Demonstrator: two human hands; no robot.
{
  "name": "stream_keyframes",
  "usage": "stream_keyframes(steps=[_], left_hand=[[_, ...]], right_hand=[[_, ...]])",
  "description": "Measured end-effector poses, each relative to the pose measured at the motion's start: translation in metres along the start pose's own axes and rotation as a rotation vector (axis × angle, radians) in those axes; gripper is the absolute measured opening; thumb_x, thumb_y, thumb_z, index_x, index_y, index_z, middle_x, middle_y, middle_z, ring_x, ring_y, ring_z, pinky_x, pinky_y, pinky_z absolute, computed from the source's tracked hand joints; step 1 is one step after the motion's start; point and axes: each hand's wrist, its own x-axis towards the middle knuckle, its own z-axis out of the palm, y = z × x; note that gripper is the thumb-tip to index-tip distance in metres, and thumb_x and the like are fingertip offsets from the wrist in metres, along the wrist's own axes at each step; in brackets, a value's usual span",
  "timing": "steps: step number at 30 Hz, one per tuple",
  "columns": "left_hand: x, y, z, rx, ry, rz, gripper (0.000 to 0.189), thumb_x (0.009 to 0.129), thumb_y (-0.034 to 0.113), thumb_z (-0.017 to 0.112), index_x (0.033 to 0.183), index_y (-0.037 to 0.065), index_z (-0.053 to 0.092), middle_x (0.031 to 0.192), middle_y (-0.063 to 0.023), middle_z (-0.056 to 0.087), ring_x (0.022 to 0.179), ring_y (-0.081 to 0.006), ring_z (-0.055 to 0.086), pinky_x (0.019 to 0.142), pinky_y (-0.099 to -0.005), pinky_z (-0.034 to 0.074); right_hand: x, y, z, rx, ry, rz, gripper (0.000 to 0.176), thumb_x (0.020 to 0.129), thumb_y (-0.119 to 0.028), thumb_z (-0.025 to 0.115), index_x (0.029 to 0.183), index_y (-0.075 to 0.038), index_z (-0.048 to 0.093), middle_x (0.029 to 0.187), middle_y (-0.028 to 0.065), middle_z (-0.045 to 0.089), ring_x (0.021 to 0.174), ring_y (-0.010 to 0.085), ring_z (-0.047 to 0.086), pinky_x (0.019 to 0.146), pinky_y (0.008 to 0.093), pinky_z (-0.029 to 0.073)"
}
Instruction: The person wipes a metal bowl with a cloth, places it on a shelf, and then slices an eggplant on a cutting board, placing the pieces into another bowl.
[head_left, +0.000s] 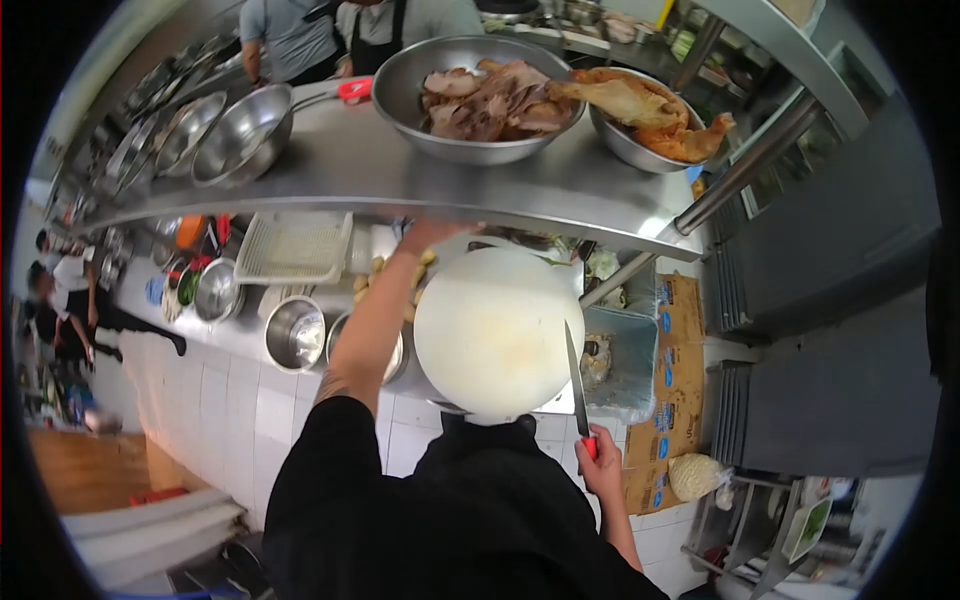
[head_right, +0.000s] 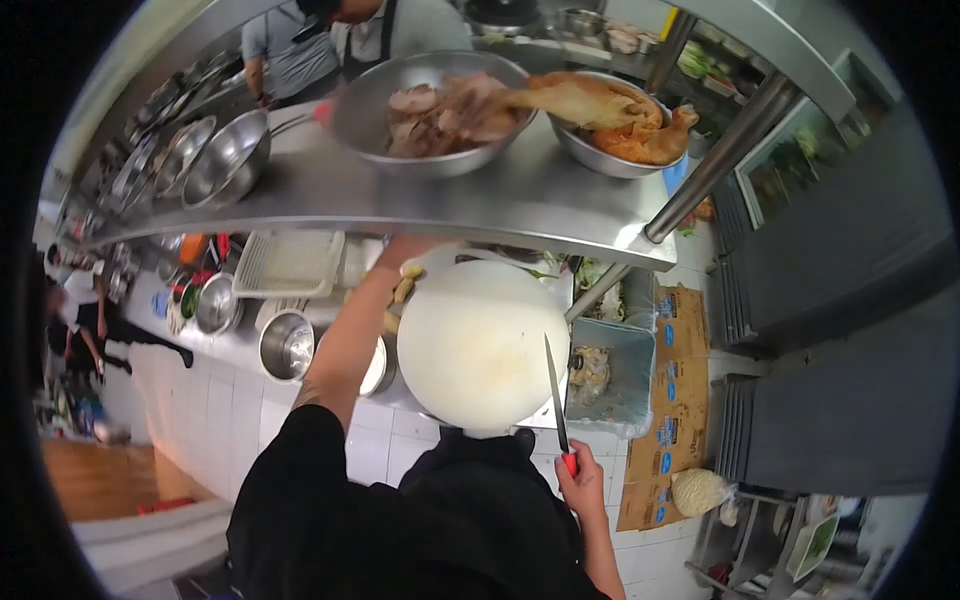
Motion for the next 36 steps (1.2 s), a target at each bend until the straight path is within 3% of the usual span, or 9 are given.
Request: stream_keyframes(steps=[5,7,9,15,22,24,28,30,36], left_hand=[[-0.085,0.044,-0.009,-0.742,0.335,0.251,0.048,0.090,0.034,0.084,0.131,0.010,0.072,0.123,-0.0122,0.073,0.111,-0.0286,0.068,0.098,-0.0425,0.053],[-0.125,0.083,0.021,0.145,0.266,0.606,0.052,0.086,0.035,0.084,0.134,0.019,0.072,0.104,-0.0086,0.072,0.096,-0.0298,0.068,0.086,-0.0445,0.054],[-0.161,0.098,0.076,0.268,0.019,0.515,0.055,0.085,0.031,0.084,0.137,0.021,0.071,0.099,-0.0083,0.067,0.094,-0.0321,0.066,0.082,-0.0444,0.053],[-0.194,0.066,0.159,0.388,-0.032,0.550,0.059,0.090,0.028,0.080,0.145,0.013,0.064,0.112,-0.0180,0.065,0.101,-0.0344,0.064,0.093,-0.0473,0.051],[-0.183,0.043,0.089,0.118,-0.092,0.334,0.061,0.088,0.015,0.079,0.145,0.004,0.059,0.129,-0.0211,0.062,0.120,-0.0384,0.059,0.102,-0.0458,0.051],[-0.185,0.049,0.089,0.349,-0.067,0.607,0.061,0.087,0.013,0.079,0.144,0.006,0.059,0.126,-0.0208,0.062,0.116,-0.0393,0.060,0.099,-0.0446,0.053],[-0.195,0.042,0.094,0.346,-0.219,0.445,0.061,0.085,0.010,0.079,0.143,0.010,0.060,0.122,-0.0196,0.063,0.113,-0.0428,0.060,0.100,-0.0449,0.052],[-0.200,0.024,0.074,0.294,-0.183,0.472,0.058,0.089,0.010,0.078,0.144,0.009,0.060,0.125,-0.0161,0.066,0.114,-0.0371,0.064,0.101,-0.0406,0.052],[-0.221,-0.018,0.001,-0.516,0.207,-0.125,0.053,0.102,0.009,0.070,0.151,-0.005,0.052,0.130,-0.0077,0.066,0.114,-0.0135,0.061,0.102,-0.0266,0.046]], right_hand=[[0.060,0.030,-0.004,0.317,-0.214,-0.005,0.028,0.107,-0.019,0.063,0.129,0.000,0.060,0.066,0.0010,0.058,0.049,0.0101,0.054,0.045,0.0290,0.045],[0.076,0.029,0.002,0.440,-0.277,0.033,0.022,0.109,-0.020,0.059,0.121,-0.002,0.058,0.066,0.0038,0.059,0.047,0.0142,0.057,0.045,0.0304,0.047],[0.091,0.040,0.009,0.514,-0.316,0.030,0.012,0.107,-0.013,0.053,0.112,-0.003,0.053,0.071,0.0077,0.063,0.050,0.0176,0.061,0.046,0.0320,0.049],[0.090,0.053,0.017,0.716,-0.280,0.199,0.009,0.105,-0.014,0.055,0.107,-0.005,0.053,0.072,0.0066,0.060,0.050,0.0170,0.059,0.045,0.0318,0.048],[0.065,0.051,0.018,0.666,-0.192,0.298,0.026,0.109,-0.031,0.061,0.107,-0.006,0.061,0.066,-0.0001,0.054,0.046,0.0118,0.051,0.045,0.0284,0.044],[0.060,0.057,0.023,0.604,-0.178,0.283,0.026,0.109,-0.029,0.061,0.115,-0.004,0.061,0.066,0.0002,0.055,0.047,0.0116,0.052,0.045,0.0284,0.045],[0.035,0.035,0.025,0.327,0.000,-0.060,0.028,0.104,-0.018,0.065,0.126,-0.001,0.060,0.066,0.0061,0.062,0.051,0.0146,0.060,0.051,0.0327,0.049],[0.026,0.003,0.007,0.357,-0.083,0.009,0.039,0.101,-0.013,0.066,0.138,-0.001,0.056,0.067,0.0087,0.063,0.057,0.0169,0.064,0.057,0.0347,0.051],[0.045,-0.032,0.034,0.103,-0.254,-0.091,0.047,0.099,-0.014,0.064,0.143,-0.002,0.053,0.085,0.0219,0.071,0.083,0.0420,0.072,0.076,0.0473,0.056]])
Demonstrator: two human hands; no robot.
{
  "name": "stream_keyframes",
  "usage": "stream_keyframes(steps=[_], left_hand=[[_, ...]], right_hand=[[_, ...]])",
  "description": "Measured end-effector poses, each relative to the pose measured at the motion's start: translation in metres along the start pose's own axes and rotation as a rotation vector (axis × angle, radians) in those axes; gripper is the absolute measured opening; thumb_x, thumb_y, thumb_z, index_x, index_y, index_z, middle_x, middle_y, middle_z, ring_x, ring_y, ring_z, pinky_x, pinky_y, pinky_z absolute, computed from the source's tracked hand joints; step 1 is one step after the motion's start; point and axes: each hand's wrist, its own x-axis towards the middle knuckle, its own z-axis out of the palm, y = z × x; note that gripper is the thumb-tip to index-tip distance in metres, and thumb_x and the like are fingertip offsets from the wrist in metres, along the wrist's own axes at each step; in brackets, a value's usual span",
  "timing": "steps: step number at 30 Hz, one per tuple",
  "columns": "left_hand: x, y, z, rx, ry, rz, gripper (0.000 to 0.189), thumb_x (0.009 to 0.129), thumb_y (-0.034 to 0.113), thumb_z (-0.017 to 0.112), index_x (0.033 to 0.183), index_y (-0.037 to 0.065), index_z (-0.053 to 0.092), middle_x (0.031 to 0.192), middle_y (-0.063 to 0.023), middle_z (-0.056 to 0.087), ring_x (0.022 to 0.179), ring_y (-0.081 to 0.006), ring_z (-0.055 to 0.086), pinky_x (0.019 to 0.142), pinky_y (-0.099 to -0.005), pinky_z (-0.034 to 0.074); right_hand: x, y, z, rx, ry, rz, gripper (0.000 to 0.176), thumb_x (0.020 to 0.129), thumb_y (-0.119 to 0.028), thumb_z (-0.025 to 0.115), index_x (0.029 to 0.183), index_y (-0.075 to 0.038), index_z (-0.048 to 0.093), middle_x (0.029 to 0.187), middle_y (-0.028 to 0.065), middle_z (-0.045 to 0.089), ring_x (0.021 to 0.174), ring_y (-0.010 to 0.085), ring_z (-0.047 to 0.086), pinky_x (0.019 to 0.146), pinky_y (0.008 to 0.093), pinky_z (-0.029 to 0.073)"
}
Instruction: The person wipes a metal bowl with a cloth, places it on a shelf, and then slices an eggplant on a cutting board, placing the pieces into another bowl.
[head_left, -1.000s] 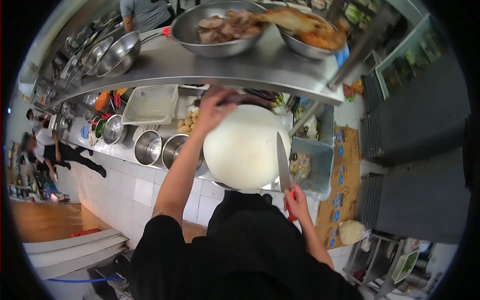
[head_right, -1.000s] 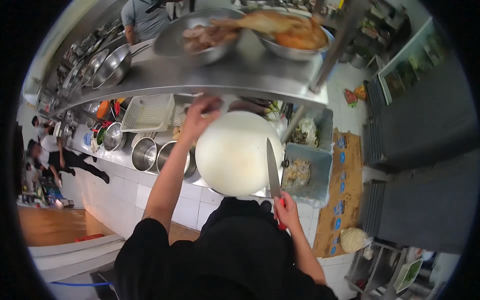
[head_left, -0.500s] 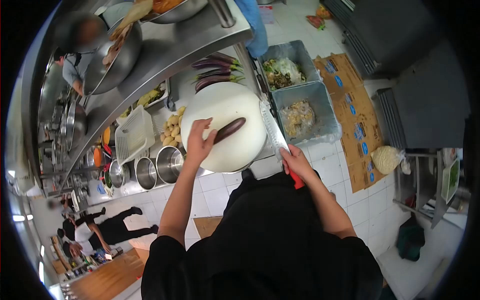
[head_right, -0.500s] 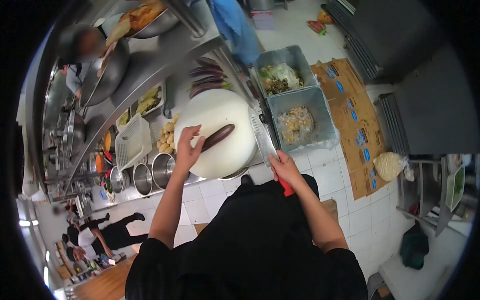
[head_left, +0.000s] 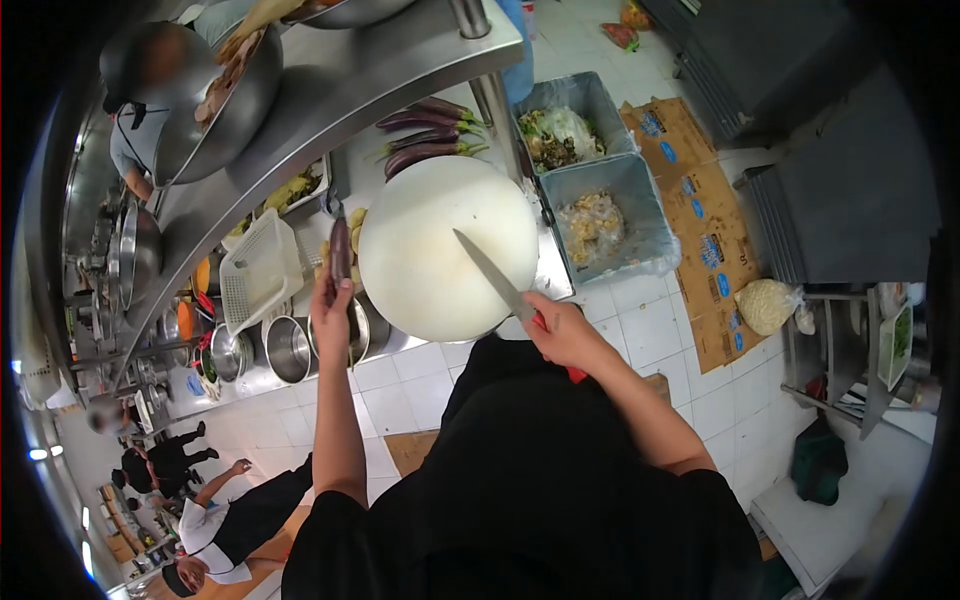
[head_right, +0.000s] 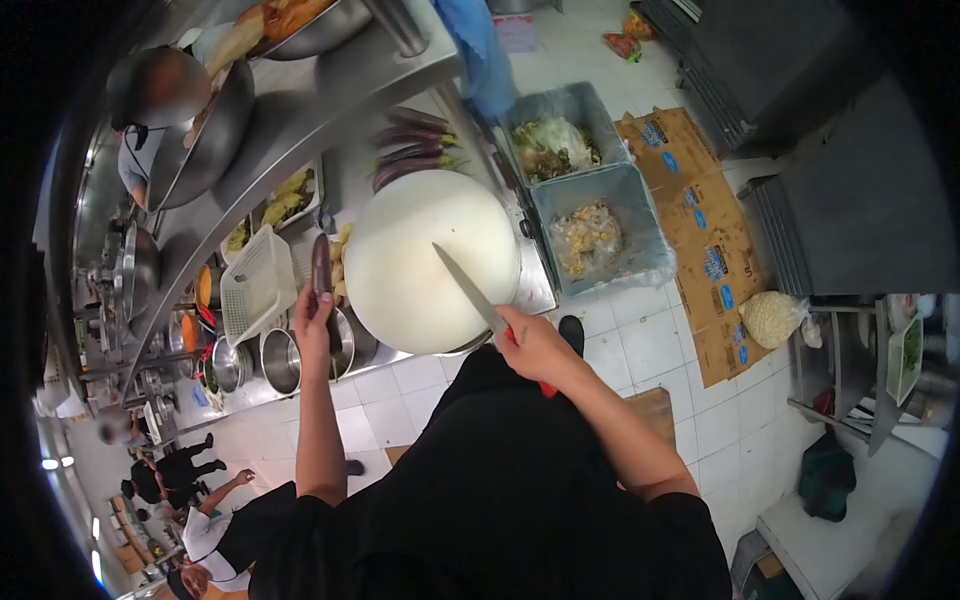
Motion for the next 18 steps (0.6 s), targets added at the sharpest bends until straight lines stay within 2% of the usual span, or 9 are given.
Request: stream_keyframes(steps=[1,2,4,5,6,8,12,15,18], left_hand=[[-0.005,0.015,0.000,-0.018,0.027,-0.013,0.051,0.104,0.008,0.067,0.150,-0.007,0.052,0.128,-0.0059,0.066,0.112,-0.0121,0.061,0.102,-0.0252,0.045],[-0.004,0.014,-0.008,-0.047,0.046,-0.013,0.051,0.104,0.008,0.067,0.150,-0.007,0.052,0.129,-0.0059,0.066,0.112,-0.0116,0.061,0.102,-0.0251,0.045],[-0.007,0.018,-0.016,-0.080,0.039,-0.009,0.051,0.104,0.009,0.067,0.150,-0.007,0.052,0.129,-0.0055,0.066,0.112,-0.0113,0.061,0.101,-0.0245,0.045],[-0.009,0.019,-0.015,-0.085,0.040,-0.010,0.051,0.104,0.009,0.067,0.150,-0.007,0.052,0.129,-0.0055,0.066,0.112,-0.0113,0.061,0.101,-0.0245,0.045],[-0.012,0.020,-0.013,-0.080,0.045,0.001,0.051,0.104,0.008,0.068,0.151,-0.007,0.052,0.129,-0.0057,0.066,0.112,-0.0111,0.061,0.101,-0.0244,0.045],[-0.014,0.016,-0.012,-0.083,0.046,0.019,0.052,0.103,0.006,0.068,0.151,-0.007,0.052,0.129,-0.0059,0.066,0.112,-0.0108,0.061,0.101,-0.0243,0.045],[-0.023,-0.001,-0.014,0.004,-0.033,0.042,0.053,0.101,0.007,0.071,0.149,-0.007,0.053,0.129,-0.0079,0.067,0.113,-0.0134,0.063,0.101,-0.0259,0.047],[-0.027,0.003,-0.011,0.056,-0.070,0.046,0.055,0.100,0.006,0.071,0.150,-0.007,0.052,0.137,-0.0107,0.066,0.121,-0.0155,0.062,0.106,-0.0282,0.046],[-0.027,0.007,-0.001,0.008,-0.033,0.034,0.053,0.100,0.001,0.070,0.148,-0.010,0.053,0.132,-0.0102,0.067,0.116,-0.0151,0.063,0.103,-0.0277,0.048]], right_hand=[[0.005,-0.018,-0.003,-0.104,0.076,0.122,0.047,0.099,-0.015,0.064,0.143,-0.003,0.052,0.095,0.0245,0.073,0.095,0.0455,0.071,0.083,0.0498,0.055],[0.008,-0.020,-0.002,-0.112,0.072,0.123,0.047,0.099,-0.015,0.064,0.143,-0.003,0.052,0.095,0.0245,0.073,0.095,0.0455,0.071,0.083,0.0498,0.055],[0.008,-0.029,-0.001,-0.251,0.411,-0.135,0.045,0.099,-0.013,0.062,0.142,-0.002,0.053,0.095,0.0248,0.073,0.094,0.0462,0.071,0.083,0.0509,0.055],[0.002,-0.036,-0.004,-0.198,0.226,-0.018,0.043,0.099,-0.011,0.060,0.140,-0.001,0.054,0.094,0.0255,0.072,0.093,0.0473,0.070,0.084,0.0531,0.055],[0.002,-0.037,-0.003,-0.201,0.227,-0.017,0.043,0.099,-0.011,0.060,0.140,-0.001,0.054,0.094,0.0255,0.072,0.093,0.0473,0.070,0.084,0.0531,0.055],[0.003,-0.039,-0.003,-0.112,0.021,0.045,0.042,0.099,-0.010,0.060,0.140,-0.003,0.055,0.093,0.0258,0.072,0.091,0.0468,0.070,0.082,0.0536,0.054],[0.006,-0.014,-0.004,-0.280,0.293,-0.010,0.043,0.098,-0.012,0.061,0.141,-0.006,0.056,0.094,0.0247,0.072,0.089,0.0446,0.070,0.081,0.0513,0.054],[0.005,-0.020,-0.004,-0.112,0.056,0.006,0.043,0.098,-0.014,0.063,0.139,-0.007,0.057,0.090,0.0222,0.072,0.082,0.0405,0.070,0.075,0.0460,0.055],[0.028,-0.014,0.012,-0.097,-0.088,-0.091,0.042,0.098,-0.012,0.062,0.139,-0.005,0.057,0.090,0.0226,0.070,0.079,0.0406,0.070,0.071,0.0457,0.055]])
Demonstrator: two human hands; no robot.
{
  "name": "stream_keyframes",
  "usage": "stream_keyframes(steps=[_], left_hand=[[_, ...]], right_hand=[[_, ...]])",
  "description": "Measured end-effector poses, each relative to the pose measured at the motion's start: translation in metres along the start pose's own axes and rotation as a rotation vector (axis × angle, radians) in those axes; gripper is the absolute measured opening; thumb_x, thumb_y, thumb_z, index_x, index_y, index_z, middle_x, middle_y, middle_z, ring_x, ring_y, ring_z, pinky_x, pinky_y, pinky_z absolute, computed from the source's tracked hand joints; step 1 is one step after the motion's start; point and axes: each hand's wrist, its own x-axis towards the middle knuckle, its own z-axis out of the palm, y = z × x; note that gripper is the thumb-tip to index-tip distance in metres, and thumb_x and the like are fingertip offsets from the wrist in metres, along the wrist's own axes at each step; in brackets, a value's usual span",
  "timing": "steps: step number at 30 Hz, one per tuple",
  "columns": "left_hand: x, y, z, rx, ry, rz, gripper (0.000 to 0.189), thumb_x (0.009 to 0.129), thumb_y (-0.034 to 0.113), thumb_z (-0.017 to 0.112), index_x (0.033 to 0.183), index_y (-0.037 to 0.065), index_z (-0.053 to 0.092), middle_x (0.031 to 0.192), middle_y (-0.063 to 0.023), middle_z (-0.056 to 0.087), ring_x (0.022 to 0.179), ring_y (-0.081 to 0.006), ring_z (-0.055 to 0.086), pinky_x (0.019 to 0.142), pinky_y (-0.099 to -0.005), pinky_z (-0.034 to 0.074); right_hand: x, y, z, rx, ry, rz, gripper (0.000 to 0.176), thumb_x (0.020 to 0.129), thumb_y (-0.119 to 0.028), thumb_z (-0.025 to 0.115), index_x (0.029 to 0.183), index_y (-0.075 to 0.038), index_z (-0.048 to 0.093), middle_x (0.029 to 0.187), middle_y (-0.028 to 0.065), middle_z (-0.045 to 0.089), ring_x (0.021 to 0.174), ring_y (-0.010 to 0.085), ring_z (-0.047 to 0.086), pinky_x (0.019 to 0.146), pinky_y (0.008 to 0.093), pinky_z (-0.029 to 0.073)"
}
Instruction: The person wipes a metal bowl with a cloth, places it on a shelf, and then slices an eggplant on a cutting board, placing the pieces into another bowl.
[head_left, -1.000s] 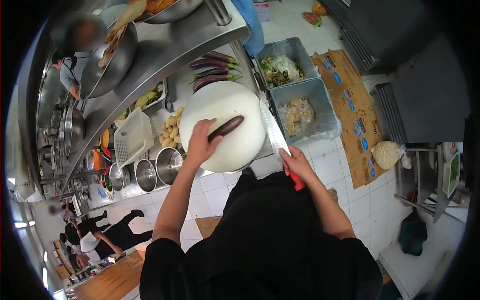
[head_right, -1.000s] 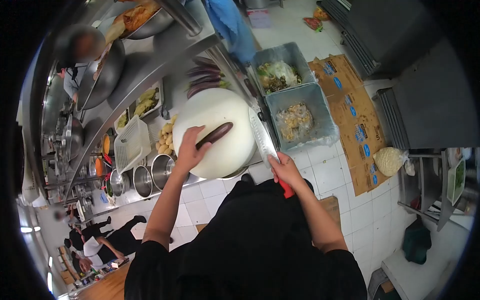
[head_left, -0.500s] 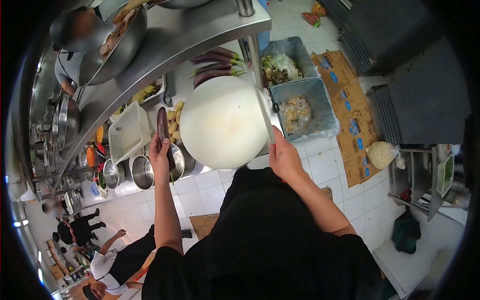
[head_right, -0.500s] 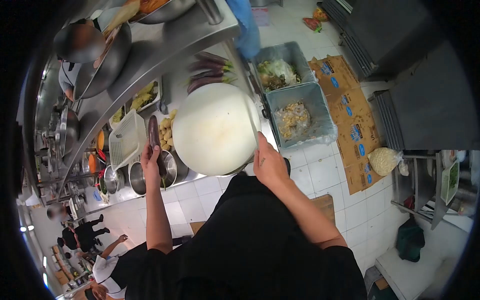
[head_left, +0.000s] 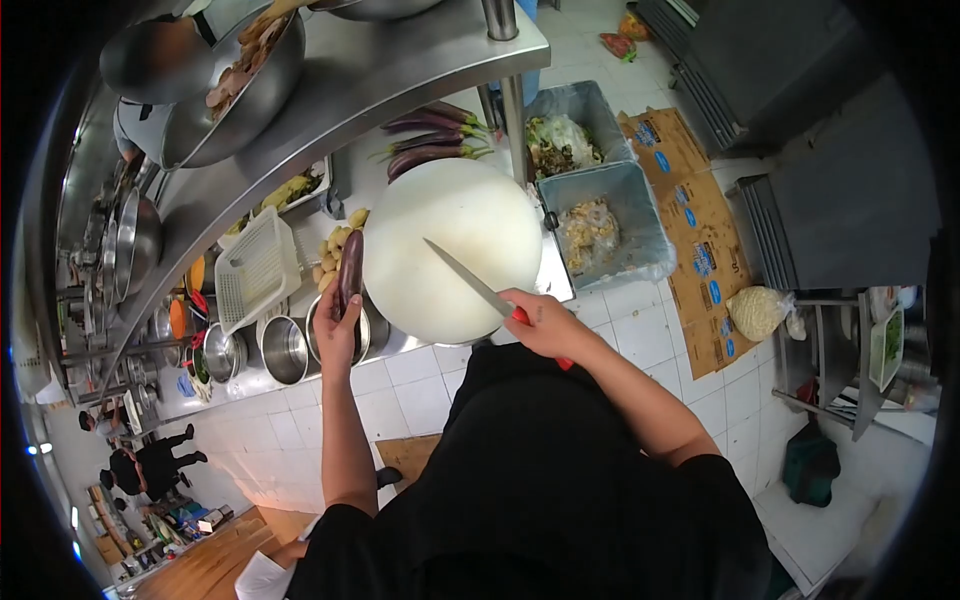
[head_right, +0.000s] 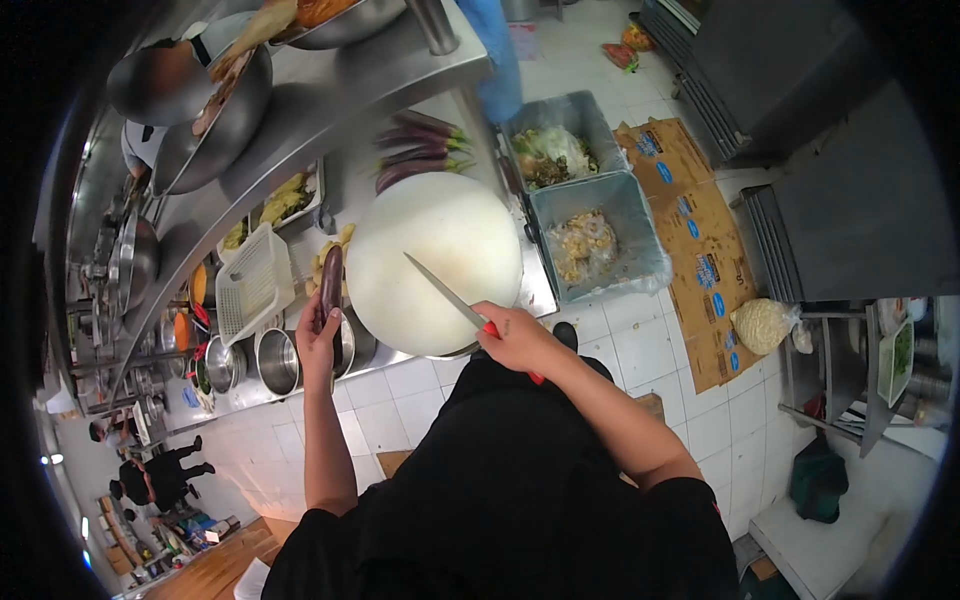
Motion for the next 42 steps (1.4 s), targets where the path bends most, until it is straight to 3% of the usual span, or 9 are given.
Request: stream_keyframes(steps=[2,4,5,8,12,14,16,23,42], left_hand=[[0.000,0.007,0.006,0.020,-0.014,0.010,0.053,0.100,0.003,0.070,0.148,-0.009,0.053,0.131,-0.0105,0.068,0.115,-0.0152,0.064,0.103,-0.0281,0.048],[0.002,0.006,0.010,0.042,-0.026,0.016,0.053,0.100,0.005,0.071,0.148,-0.007,0.054,0.130,-0.0109,0.068,0.115,-0.0153,0.064,0.102,-0.0285,0.048],[0.004,-0.001,0.012,0.089,-0.038,0.042,0.053,0.100,0.007,0.071,0.149,-0.006,0.054,0.129,-0.0112,0.069,0.113,-0.0155,0.065,0.101,-0.0292,0.049],[0.008,-0.014,0.040,0.284,-0.152,0.199,0.056,0.098,0.012,0.074,0.150,0.000,0.057,0.130,-0.0118,0.071,0.109,-0.0197,0.067,0.096,-0.0341,0.053],[-0.001,0.020,0.114,0.479,-0.411,0.394,0.053,0.092,0.008,0.078,0.144,0.010,0.065,0.117,-0.0163,0.071,0.101,-0.0295,0.070,0.091,-0.0357,0.054],[-0.005,0.016,0.137,0.462,-0.477,0.352,0.050,0.092,0.007,0.078,0.140,0.005,0.066,0.120,-0.0166,0.068,0.105,-0.0276,0.067,0.097,-0.0354,0.052],[-0.006,0.002,0.149,0.706,-0.393,0.568,0.044,0.091,0.007,0.079,0.134,0.007,0.071,0.118,-0.0158,0.068,0.105,-0.0276,0.068,0.097,-0.0348,0.052],[0.001,-0.014,0.150,0.518,-0.427,0.417,0.036,0.088,0.004,0.081,0.124,0.006,0.075,0.117,-0.0158,0.069,0.106,-0.0294,0.068,0.094,-0.0362,0.054],[0.000,-0.014,0.155,0.473,-0.449,0.438,0.033,0.089,-0.001,0.078,0.122,0.003,0.075,0.117,-0.0157,0.069,0.105,-0.0282,0.068,0.093,-0.0345,0.054]], right_hand=[[0.009,-0.024,-0.017,0.217,-0.104,0.176,0.039,0.100,-0.012,0.061,0.137,-0.004,0.056,0.089,0.0218,0.070,0.078,0.0381,0.071,0.071,0.0441,0.055],[0.010,-0.043,-0.030,0.049,0.237,0.403,0.034,0.102,-0.014,0.061,0.133,-0.003,0.056,0.085,0.0180,0.070,0.069,0.0313,0.071,0.065,0.0398,0.055],[0.020,0.021,-0.012,-0.126,0.510,-0.086,0.033,0.102,-0.013,0.061,0.133,-0.004,0.052,0.083,0.0144,0.069,0.056,0.0226,0.067,0.056,0.0367,0.054],[-0.012,0.015,-0.024,0.248,0.139,0.158,0.032,0.102,-0.011,0.060,0.132,-0.003,0.051,0.079,0.0133,0.066,0.046,0.0190,0.061,0.051,0.0380,0.052],[-0.027,0.077,-0.015,0.550,0.229,0.321,0.025,0.104,-0.014,0.059,0.125,-0.002,0.055,0.072,0.0019,0.057,0.048,0.0125,0.056,0.043,0.0318,0.045],[-0.034,0.090,-0.013,0.586,0.226,0.359,0.022,0.107,-0.022,0.060,0.114,-0.001,0.058,0.069,0.0022,0.056,0.045,0.0119,0.053,0.041,0.0318,0.042],[-0.043,0.088,-0.014,0.386,0.198,0.363,0.032,0.107,-0.029,0.062,0.101,0.002,0.058,0.060,0.0092,0.059,0.042,0.0163,0.057,0.041,0.0366,0.044],[-0.090,0.091,-0.001,0.428,0.186,0.370,0.045,0.108,-0.040,0.062,0.089,0.001,0.059,0.056,0.0080,0.055,0.041,0.0162,0.054,0.042,0.0361,0.042],[-0.034,0.083,-0.006,0.503,0.108,0.278,0.036,0.108,-0.034,0.061,0.098,0.000,0.066,0.057,0.0047,0.055,0.041,0.0141,0.051,0.040,0.0352,0.039]])
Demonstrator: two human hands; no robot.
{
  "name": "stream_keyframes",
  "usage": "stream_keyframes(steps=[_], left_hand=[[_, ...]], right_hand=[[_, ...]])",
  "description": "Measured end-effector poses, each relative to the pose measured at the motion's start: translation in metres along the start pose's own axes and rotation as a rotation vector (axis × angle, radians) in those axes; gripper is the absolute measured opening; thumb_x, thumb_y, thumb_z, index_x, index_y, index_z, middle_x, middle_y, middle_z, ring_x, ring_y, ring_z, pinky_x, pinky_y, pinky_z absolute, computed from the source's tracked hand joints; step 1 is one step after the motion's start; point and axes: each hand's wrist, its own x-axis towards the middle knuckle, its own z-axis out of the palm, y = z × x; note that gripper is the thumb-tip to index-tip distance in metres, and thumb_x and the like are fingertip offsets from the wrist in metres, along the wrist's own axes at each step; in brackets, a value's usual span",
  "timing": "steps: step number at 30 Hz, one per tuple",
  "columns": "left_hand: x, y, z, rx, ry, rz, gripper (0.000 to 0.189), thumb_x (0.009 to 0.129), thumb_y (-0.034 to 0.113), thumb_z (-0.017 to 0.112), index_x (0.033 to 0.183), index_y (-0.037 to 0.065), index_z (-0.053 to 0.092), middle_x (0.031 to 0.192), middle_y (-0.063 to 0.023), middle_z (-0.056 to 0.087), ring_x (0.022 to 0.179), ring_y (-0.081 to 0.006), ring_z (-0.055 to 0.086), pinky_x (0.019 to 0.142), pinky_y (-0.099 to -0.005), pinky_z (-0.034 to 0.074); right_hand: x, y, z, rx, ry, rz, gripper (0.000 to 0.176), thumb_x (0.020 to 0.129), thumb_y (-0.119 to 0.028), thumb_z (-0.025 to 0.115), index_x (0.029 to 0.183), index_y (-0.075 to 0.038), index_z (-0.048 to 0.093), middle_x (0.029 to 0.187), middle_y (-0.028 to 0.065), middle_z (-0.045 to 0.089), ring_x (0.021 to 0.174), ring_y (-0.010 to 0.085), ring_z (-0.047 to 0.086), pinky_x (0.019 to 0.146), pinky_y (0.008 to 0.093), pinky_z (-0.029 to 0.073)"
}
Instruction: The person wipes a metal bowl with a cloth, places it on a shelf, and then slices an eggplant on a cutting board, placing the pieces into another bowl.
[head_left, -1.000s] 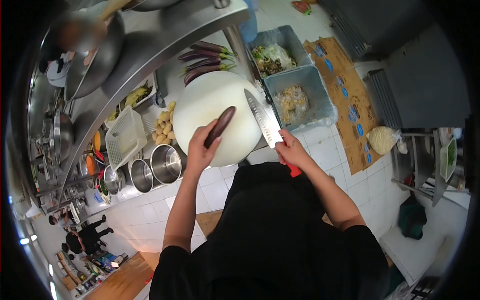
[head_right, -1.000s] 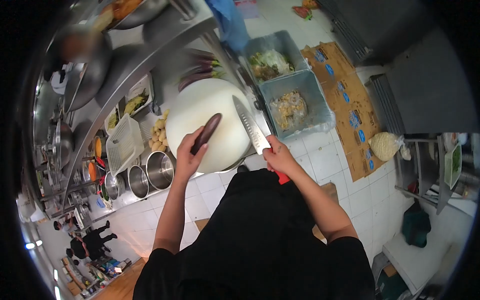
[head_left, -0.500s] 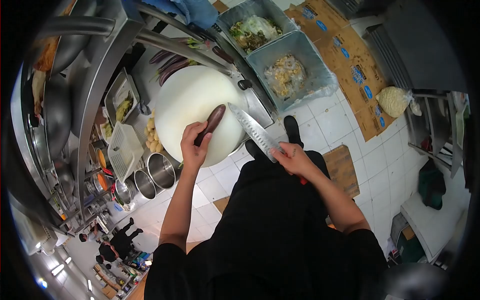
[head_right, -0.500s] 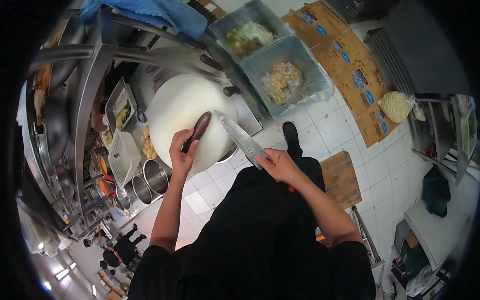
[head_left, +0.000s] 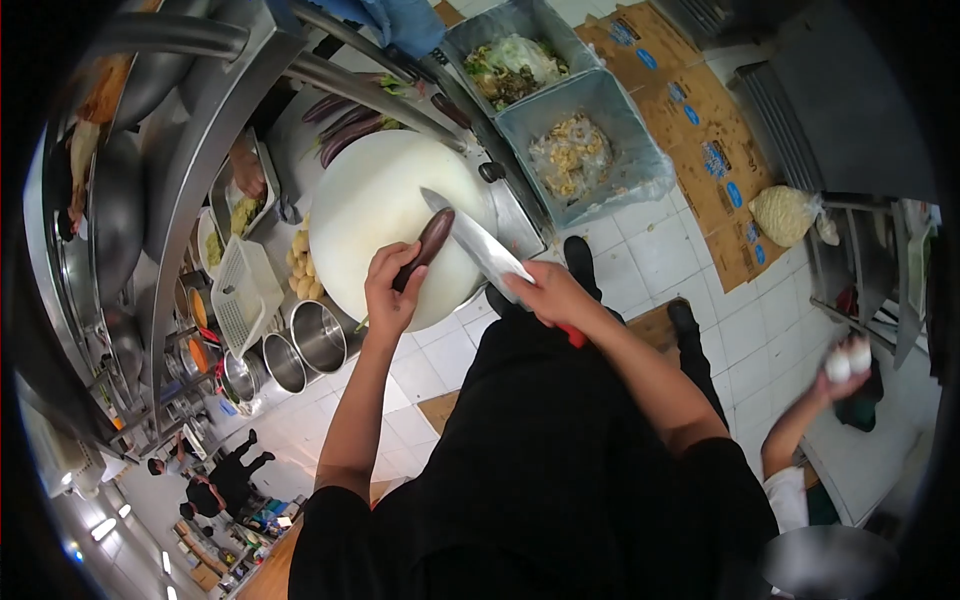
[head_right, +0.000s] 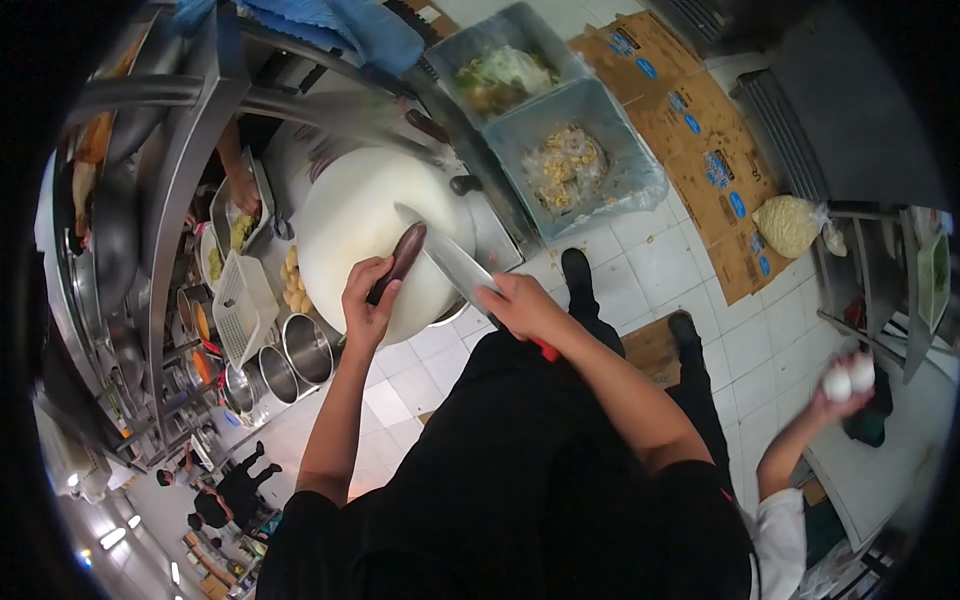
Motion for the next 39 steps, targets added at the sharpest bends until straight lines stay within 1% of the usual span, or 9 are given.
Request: stream_keyframes(steps=[4,7,11,18,24,28,32,34,39], left_hand=[[0.007,0.002,0.009,0.022,0.041,0.012,0.031,0.091,-0.001,0.076,0.122,0.003,0.076,0.118,-0.0165,0.069,0.107,-0.0262,0.068,0.093,-0.0329,0.054],[0.020,0.008,0.020,-0.012,0.152,-0.093,0.023,0.088,-0.001,0.079,0.110,0.003,0.079,0.106,-0.0112,0.067,0.092,-0.0215,0.067,0.080,-0.0314,0.054],[0.027,0.000,0.029,-0.120,0.223,-0.095,0.014,0.085,0.000,0.082,0.098,0.003,0.080,0.100,-0.0073,0.066,0.083,-0.0178,0.065,0.074,-0.0296,0.053],[0.030,-0.022,0.018,-0.124,0.161,-0.062,0.013,0.084,0.003,0.083,0.097,0.004,0.080,0.091,-0.0042,0.067,0.074,-0.0135,0.061,0.070,-0.0275,0.052],[0.018,-0.028,0.002,-0.117,0.128,0.011,0.010,0.086,0.000,0.081,0.095,0.005,0.080,0.096,-0.0061,0.072,0.074,-0.0144,0.067,0.069,-0.0293,0.054],[0.012,-0.023,-0.005,-0.084,0.153,-0.050,0.011,0.087,0.002,0.081,0.097,0.005,0.080,0.097,-0.0066,0.072,0.076,-0.0153,0.068,0.069,-0.0298,0.055],[-0.020,-0.043,-0.047,0.119,0.197,0.068,0.027,0.090,0.007,0.079,0.116,0.007,0.075,0.095,-0.0079,0.072,0.079,-0.0169,0.069,0.067,-0.0311,0.055],[-0.043,-0.033,-0.057,0.045,-0.051,-0.211,0.031,0.090,0.005,0.078,0.120,0.007,0.074,0.095,-0.0090,0.071,0.078,-0.0167,0.069,0.068,-0.0316,0.055],[-0.053,-0.050,-0.028,0.062,0.119,-0.171,0.027,0.090,0.001,0.077,0.116,0.006,0.076,0.089,-0.0094,0.074,0.074,-0.0178,0.070,0.071,-0.0319,0.057]], right_hand=[[0.045,-0.038,0.003,0.022,0.020,-0.016,0.037,0.107,-0.035,0.061,0.102,0.002,0.066,0.057,0.0052,0.055,0.039,0.0162,0.052,0.038,0.0361,0.040],[0.063,-0.039,-0.003,0.017,0.020,0.006,0.041,0.106,-0.037,0.061,0.101,0.003,0.064,0.058,0.0062,0.055,0.038,0.0175,0.053,0.037,0.0365,0.042],[0.060,-0.031,0.003,-0.008,0.044,-0.008,0.044,0.106,-0.039,0.062,0.102,0.004,0.062,0.057,0.0069,0.055,0.039,0.0182,0.053,0.037,0.0368,0.042],[0.034,-0.014,0.051,0.028,0.174,-0.035,0.046,0.105,-0.040,0.063,0.112,0.005,0.066,0.058,0.0055,0.056,0.039,0.0177,0.052,0.037,0.0365,0.042],[0.031,-0.020,0.072,-0.025,0.202,-0.048,0.045,0.105,-0.041,0.060,0.104,0.004,0.065,0.060,0.0061,0.057,0.039,0.0183,0.053,0.039,0.0360,0.044],[0.017,-0.024,0.083,-0.102,0.187,-0.034,0.044,0.106,-0.041,0.058,0.101,0.003,0.064,0.060,0.0081,0.058,0.039,0.0196,0.052,0.039,0.0368,0.045],[0.032,-0.026,0.068,-0.181,0.173,-0.039,0.044,0.107,-0.041,0.058,0.099,0.003,0.062,0.060,0.0089,0.058,0.039,0.0199,0.052,0.039,0.0376,0.045],[0.038,-0.030,0.061,-0.158,0.142,-0.018,0.044,0.107,-0.040,0.058,0.098,0.003,0.062,0.060,0.0094,0.057,0.039,0.0199,0.052,0.039,0.0381,0.045],[0.026,-0.034,0.072,-0.114,0.112,0.003,0.043,0.107,-0.039,0.058,0.098,0.003,0.061,0.059,0.0074,0.056,0.039,0.0187,0.052,0.037,0.0379,0.043]])
